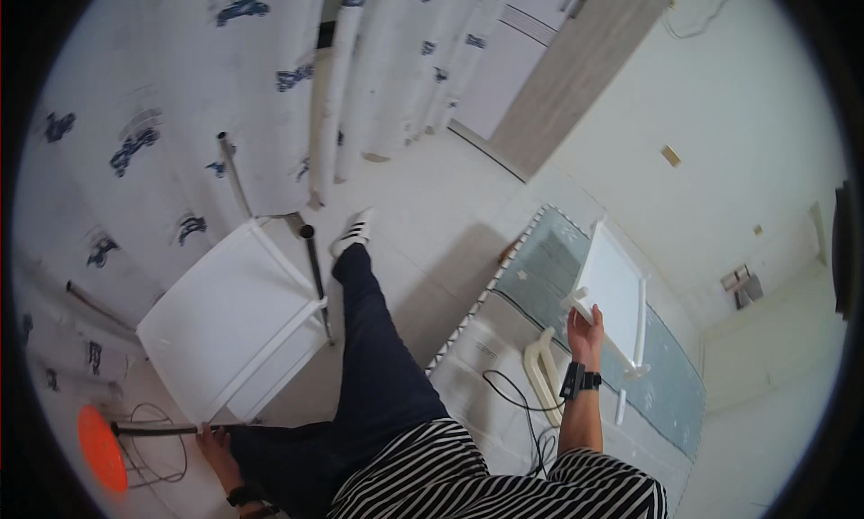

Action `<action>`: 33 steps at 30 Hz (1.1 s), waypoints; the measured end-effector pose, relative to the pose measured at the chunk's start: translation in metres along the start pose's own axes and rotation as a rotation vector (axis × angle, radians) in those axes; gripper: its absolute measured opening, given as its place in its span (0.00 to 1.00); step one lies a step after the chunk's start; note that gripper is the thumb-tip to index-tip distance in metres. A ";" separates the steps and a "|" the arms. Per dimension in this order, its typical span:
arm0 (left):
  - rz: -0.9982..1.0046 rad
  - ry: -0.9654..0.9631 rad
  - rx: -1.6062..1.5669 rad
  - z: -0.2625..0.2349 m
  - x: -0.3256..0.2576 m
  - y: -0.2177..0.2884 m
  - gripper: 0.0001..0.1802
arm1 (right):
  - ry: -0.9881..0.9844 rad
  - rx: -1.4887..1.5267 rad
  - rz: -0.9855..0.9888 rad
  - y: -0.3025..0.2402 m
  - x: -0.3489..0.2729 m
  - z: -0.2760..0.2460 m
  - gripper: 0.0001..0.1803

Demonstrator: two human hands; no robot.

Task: Assembling a small white plastic shelving unit by attaching trays and handles to metal supports.

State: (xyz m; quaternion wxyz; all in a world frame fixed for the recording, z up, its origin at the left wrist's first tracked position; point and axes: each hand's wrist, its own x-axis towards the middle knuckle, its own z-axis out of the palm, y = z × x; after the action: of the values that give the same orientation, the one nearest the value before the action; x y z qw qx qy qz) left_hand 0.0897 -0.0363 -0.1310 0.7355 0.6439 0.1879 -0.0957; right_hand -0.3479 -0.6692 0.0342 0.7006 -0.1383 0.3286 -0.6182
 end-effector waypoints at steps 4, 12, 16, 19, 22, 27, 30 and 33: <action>-0.038 0.012 0.063 -0.030 -0.007 0.009 0.23 | -0.316 -0.228 -0.070 0.038 -0.048 0.077 0.13; 0.379 0.154 0.147 0.000 -0.098 0.115 0.10 | -0.483 -0.545 0.078 0.097 -0.119 0.166 0.20; 0.640 0.076 0.148 0.040 -0.159 0.181 0.12 | -0.568 -0.657 0.253 0.143 -0.134 0.169 0.21; 0.815 -0.022 0.054 0.049 -0.168 0.203 0.27 | -0.666 -0.585 0.490 0.167 -0.165 0.185 0.19; 0.872 0.078 -0.101 0.047 -0.174 0.222 0.30 | -0.782 -0.631 0.664 0.179 -0.168 0.183 0.20; 0.784 0.121 -0.124 0.015 -0.186 0.224 0.35 | -0.860 -0.638 0.924 0.193 -0.169 0.201 0.21; 0.843 0.068 -0.051 0.009 -0.211 0.228 0.32 | -0.805 -0.744 0.871 0.191 -0.193 0.224 0.19; 0.671 0.010 -0.348 -0.010 -0.216 0.226 0.24 | -0.840 -0.742 0.909 0.191 -0.190 0.235 0.19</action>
State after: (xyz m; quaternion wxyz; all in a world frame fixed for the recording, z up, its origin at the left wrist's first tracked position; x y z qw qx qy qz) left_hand -0.0224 -0.0143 0.1600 0.8233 0.5357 -0.0164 0.1870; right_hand -0.0553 -0.4992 0.1493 0.8626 -0.4428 0.2447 -0.0078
